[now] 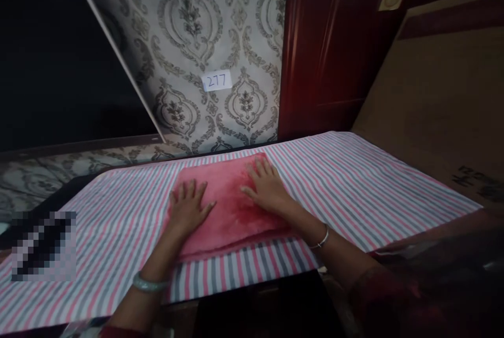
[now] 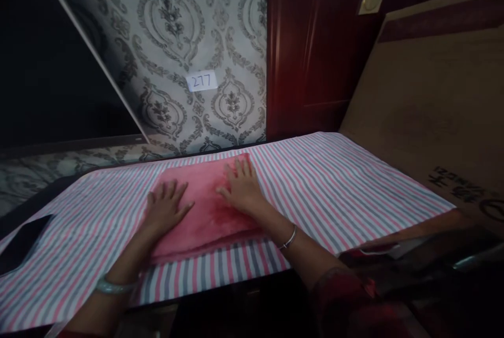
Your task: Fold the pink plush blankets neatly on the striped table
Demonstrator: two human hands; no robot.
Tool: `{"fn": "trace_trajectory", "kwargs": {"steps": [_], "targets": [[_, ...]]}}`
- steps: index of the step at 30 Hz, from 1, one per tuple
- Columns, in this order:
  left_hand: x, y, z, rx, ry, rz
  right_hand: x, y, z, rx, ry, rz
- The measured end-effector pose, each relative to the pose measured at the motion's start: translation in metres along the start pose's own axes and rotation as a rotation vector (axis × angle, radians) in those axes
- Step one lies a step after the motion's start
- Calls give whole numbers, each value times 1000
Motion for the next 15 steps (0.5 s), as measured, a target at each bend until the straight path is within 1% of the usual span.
{"fn": "trace_trajectory", "kwargs": {"steps": [2, 5, 8, 11, 15], "targets": [[13, 5, -7, -38, 27, -2, 22, 3, -13, -7, 83, -53], [24, 7, -13, -40, 31, -18, 42, -4, -30, -1, 90, -100], [25, 6, -13, -44, 51, -26, 47, -9, -35, 15, 77, -115], [24, 6, -11, -53, 69, -42, 46, -10, -34, 13, 80, -114], [20, 8, -10, -30, 113, -68, 43, -13, -31, 16, 96, -91]]}}
Point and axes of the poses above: each hand's wrist, its own z-axis towards the middle knuckle, its own x-axis out of the palm, y = z × x, the point moved 5 cm from there along z, towards the middle knuckle, and after that the axes turned 2 degrees about -y, right-handed, at the moved point
